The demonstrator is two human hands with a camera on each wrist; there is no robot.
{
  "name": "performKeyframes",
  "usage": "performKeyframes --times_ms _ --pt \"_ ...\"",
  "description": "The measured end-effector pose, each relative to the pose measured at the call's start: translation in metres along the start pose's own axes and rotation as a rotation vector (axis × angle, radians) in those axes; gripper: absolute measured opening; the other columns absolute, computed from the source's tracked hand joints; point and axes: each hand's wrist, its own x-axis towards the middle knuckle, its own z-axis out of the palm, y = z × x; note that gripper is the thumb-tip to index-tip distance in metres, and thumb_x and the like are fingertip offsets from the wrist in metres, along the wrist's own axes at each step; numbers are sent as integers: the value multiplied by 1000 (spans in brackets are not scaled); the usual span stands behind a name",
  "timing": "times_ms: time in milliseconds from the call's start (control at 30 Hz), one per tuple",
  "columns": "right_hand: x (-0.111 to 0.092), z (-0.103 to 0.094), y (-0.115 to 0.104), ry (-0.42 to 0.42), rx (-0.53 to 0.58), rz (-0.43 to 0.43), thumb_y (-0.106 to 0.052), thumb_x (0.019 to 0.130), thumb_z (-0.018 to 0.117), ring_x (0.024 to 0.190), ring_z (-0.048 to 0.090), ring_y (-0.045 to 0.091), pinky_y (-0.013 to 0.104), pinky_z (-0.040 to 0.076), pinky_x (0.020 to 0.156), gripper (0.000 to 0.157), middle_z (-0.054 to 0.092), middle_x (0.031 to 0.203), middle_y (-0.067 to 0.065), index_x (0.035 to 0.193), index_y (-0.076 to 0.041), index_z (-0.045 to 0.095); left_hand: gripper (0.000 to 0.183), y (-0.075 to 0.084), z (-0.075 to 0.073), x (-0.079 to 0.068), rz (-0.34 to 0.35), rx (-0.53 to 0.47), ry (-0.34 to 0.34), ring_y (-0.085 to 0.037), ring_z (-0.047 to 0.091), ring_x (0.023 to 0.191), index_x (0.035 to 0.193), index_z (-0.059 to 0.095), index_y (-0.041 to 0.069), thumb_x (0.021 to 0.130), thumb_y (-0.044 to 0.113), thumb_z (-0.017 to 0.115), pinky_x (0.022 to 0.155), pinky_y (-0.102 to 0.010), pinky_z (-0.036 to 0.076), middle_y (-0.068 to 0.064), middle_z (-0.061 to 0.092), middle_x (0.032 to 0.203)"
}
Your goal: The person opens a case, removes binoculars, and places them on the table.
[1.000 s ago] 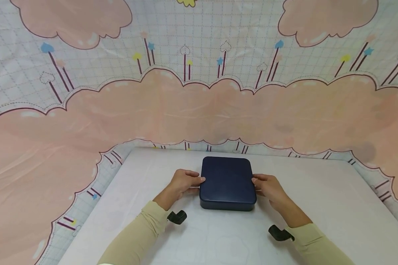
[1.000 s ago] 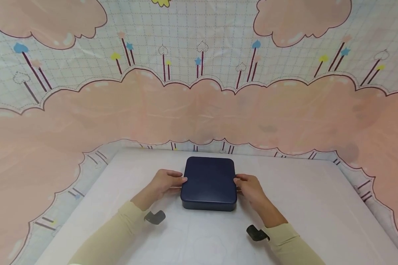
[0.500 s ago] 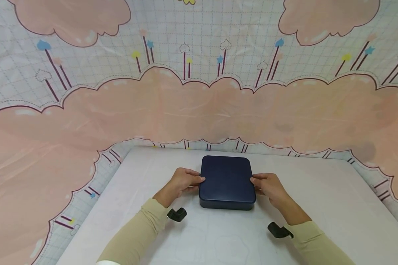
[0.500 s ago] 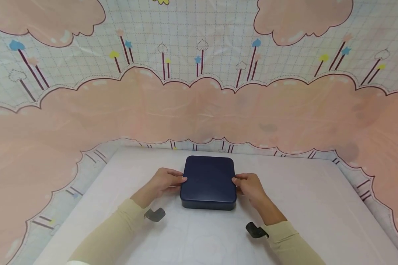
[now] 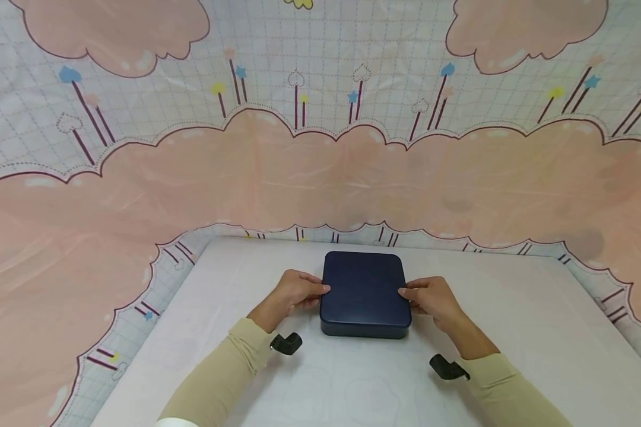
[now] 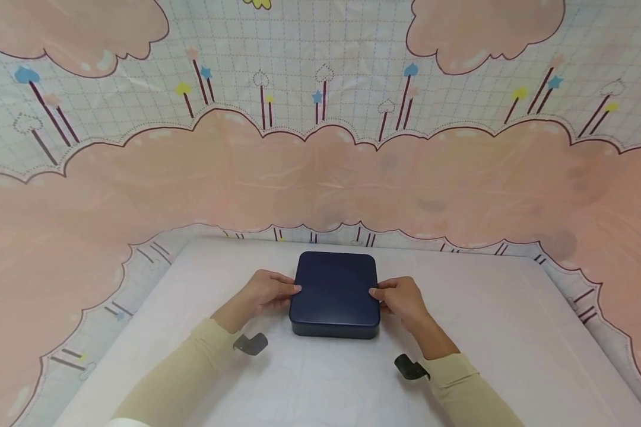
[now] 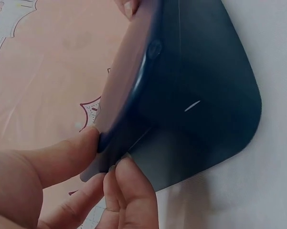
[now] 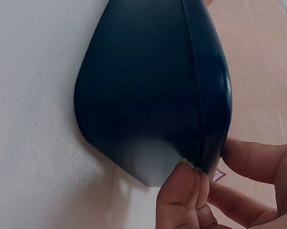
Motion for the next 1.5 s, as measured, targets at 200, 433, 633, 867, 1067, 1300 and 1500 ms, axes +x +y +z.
performKeyframes --times_ms 200,433,633,867,1067,1300,1500 --pt "0 1 -1 19 -21 -3 -11 95 73 77 68 18 30 63 70 42 74 105 19 128 14 64 29 3 1 -3 -12 10 7 -11 61 66 108 73 -1 84 5 86 61 -21 57 -2 70 80" --pt "0 2 -4 35 -6 15 -9 93 74 73 66 18 29 61 66 41 74 99 15 126 13 65 27 7 1 -5 -16 25 20 -12 62 67 106 74 0 83 5 87 63 -22 58 -2 72 79" --pt "1 3 -5 31 4 15 -9 93 75 71 64 17 28 60 65 41 74 93 12 126 14 66 26 6 0 -3 -32 23 19 -12 62 66 104 74 1 83 6 87 61 -21 57 -2 72 77" --pt "0 4 -4 40 23 16 -8 93 74 69 61 17 28 58 62 40 71 89 9 125 14 66 28 3 0 2 -20 4 16 -11 60 65 106 73 0 83 5 87 60 -21 56 -2 70 77" --pt "-3 3 -10 53 38 -4 -11 96 72 70 61 16 27 57 63 42 72 91 9 130 13 64 26 5 -2 3 23 -28 4 -12 61 67 107 74 0 84 6 86 63 -23 57 -1 71 79" --pt "-5 -1 -24 46 58 -53 -13 97 72 69 63 13 25 59 63 43 73 85 3 132 11 64 26 11 -8 -3 66 -61 5 -12 63 67 108 74 -2 85 5 85 63 -23 58 -2 72 80" --pt "-7 0 -22 29 83 -27 -12 97 72 67 63 12 24 59 62 43 71 82 0 132 11 63 29 19 -12 -9 78 -74 3 -11 64 67 111 74 -2 85 6 85 62 -22 59 -3 74 82"
